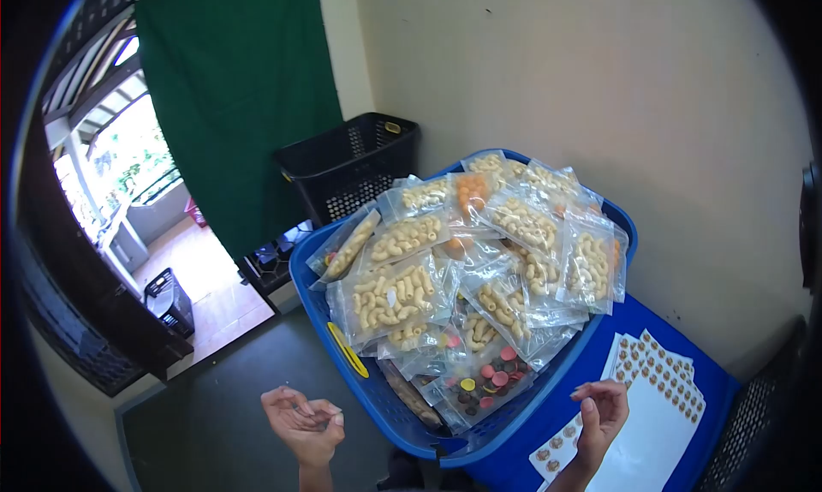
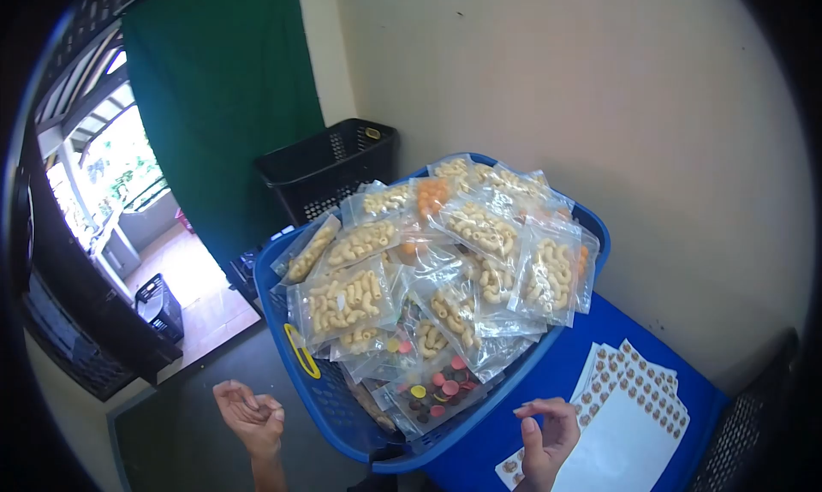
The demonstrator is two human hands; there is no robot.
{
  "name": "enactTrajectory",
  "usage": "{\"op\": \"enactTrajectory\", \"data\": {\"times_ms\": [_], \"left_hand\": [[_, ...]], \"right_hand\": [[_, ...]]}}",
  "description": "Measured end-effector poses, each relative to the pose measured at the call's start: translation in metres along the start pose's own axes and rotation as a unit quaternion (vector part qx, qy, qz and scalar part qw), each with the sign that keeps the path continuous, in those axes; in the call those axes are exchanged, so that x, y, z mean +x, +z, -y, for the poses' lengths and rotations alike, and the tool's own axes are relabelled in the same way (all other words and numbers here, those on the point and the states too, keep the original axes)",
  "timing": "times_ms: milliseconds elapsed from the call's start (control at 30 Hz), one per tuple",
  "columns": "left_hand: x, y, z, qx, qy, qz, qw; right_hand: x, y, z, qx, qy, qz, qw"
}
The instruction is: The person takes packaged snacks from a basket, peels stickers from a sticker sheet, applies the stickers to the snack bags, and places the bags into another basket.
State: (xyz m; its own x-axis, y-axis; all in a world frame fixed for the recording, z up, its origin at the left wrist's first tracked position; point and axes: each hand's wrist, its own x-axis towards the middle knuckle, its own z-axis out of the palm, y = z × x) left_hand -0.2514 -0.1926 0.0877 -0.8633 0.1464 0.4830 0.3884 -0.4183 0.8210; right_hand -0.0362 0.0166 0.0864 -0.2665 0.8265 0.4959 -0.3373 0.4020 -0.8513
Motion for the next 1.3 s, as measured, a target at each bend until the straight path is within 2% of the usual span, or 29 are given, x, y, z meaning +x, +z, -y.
{"op": "enactTrajectory", "data": {"times_ms": [67,100,167,233,267,333,367,433,467,500,600,667,700,767,800,833,900,933,1033,1100,1167,1233,1300], "left_hand": [[0.017,0.005,0.007,-0.014,0.008,0.034,0.999],[0.026,0.01,0.01,-0.025,0.031,0.059,0.997],[0.042,0.022,0.008,-0.052,0.024,0.077,0.995],[0.054,0.023,0.016,-0.085,0.035,0.125,0.988],[0.058,0.024,0.018,-0.09,0.031,0.136,0.986],[0.065,0.028,0.019,-0.148,-0.015,0.167,0.975],[0.068,0.029,0.02,-0.17,-0.035,0.198,0.965],[0.077,0.027,0.025,-0.223,-0.058,0.232,0.945],[0.082,0.025,0.029,-0.274,-0.06,0.28,0.918],[0.086,0.024,0.033,-0.325,-0.062,0.327,0.885],[0.093,0.025,0.039,-0.342,-0.066,0.378,0.858],[0.093,0.026,0.038,-0.313,-0.068,0.406,0.856],[0.093,0.026,0.037,-0.322,-0.071,0.417,0.847],[0.089,0.021,0.041,-0.295,-0.132,0.366,0.873],[0.093,0.017,0.047,-0.318,-0.102,0.422,0.842],[0.095,0.019,0.047,-0.327,-0.105,0.436,0.832],[0.099,0.021,0.042,-0.346,-0.042,0.458,0.818],[0.102,0.024,0.035,-0.349,-0.043,0.456,0.817],[0.099,0.026,0.031,-0.387,-0.058,0.446,0.805],[0.1,0.034,0.028,-0.427,-0.03,0.465,0.775],[0.096,0.039,0.026,-0.456,-0.007,0.49,0.743],[0.085,0.039,0.027,-0.45,-0.023,0.491,0.745],[0.076,0.044,0.026,-0.462,-0.006,0.491,0.739]], "right_hand": [[0.002,0.017,0.013,-0.056,-0.023,0.006,0.998],[0.007,0.025,0.022,-0.152,-0.059,0.06,0.985],[0.02,0.047,0.032,-0.245,-0.045,0.201,0.947],[0.034,0.068,0.021,-0.377,-0.076,0.349,0.854],[0.04,0.079,0.02,-0.391,-0.071,0.337,0.854],[0.048,0.099,0.017,-0.462,-0.017,0.444,0.767],[0.049,0.105,0.011,-0.471,-0.01,0.436,0.767],[0.049,0.114,-0.002,-0.549,-0.034,0.461,0.696],[0.048,0.118,-0.003,-0.57,-0.015,0.467,0.676],[0.047,0.12,-0.004,-0.576,-0.008,0.459,0.677],[0.043,0.124,0.002,-0.609,-0.015,0.418,0.674],[0.042,0.127,0.015,-0.605,0.015,0.469,0.643],[0.04,0.126,0.022,-0.613,0.024,0.457,0.644],[0.033,0.123,0.036,-0.512,-0.005,0.423,0.747],[0.03,0.123,0.045,-0.494,-0.03,0.386,0.779],[0.026,0.122,0.052,-0.503,-0.023,0.369,0.781],[0.016,0.119,0.063,-0.447,-0.079,0.244,0.857],[0.012,0.118,0.068,-0.42,-0.075,0.201,0.882],[-0.002,0.113,0.075,-0.422,-0.113,0.116,0.892],[-0.01,0.107,0.075,-0.421,-0.116,0.089,0.895],[-0.016,0.101,0.072,-0.351,-0.141,0.006,0.926],[-0.027,0.093,0.074,-0.333,-0.105,-0.039,0.936],[-0.037,0.082,0.073,-0.184,-0.129,-0.149,0.963]]}}
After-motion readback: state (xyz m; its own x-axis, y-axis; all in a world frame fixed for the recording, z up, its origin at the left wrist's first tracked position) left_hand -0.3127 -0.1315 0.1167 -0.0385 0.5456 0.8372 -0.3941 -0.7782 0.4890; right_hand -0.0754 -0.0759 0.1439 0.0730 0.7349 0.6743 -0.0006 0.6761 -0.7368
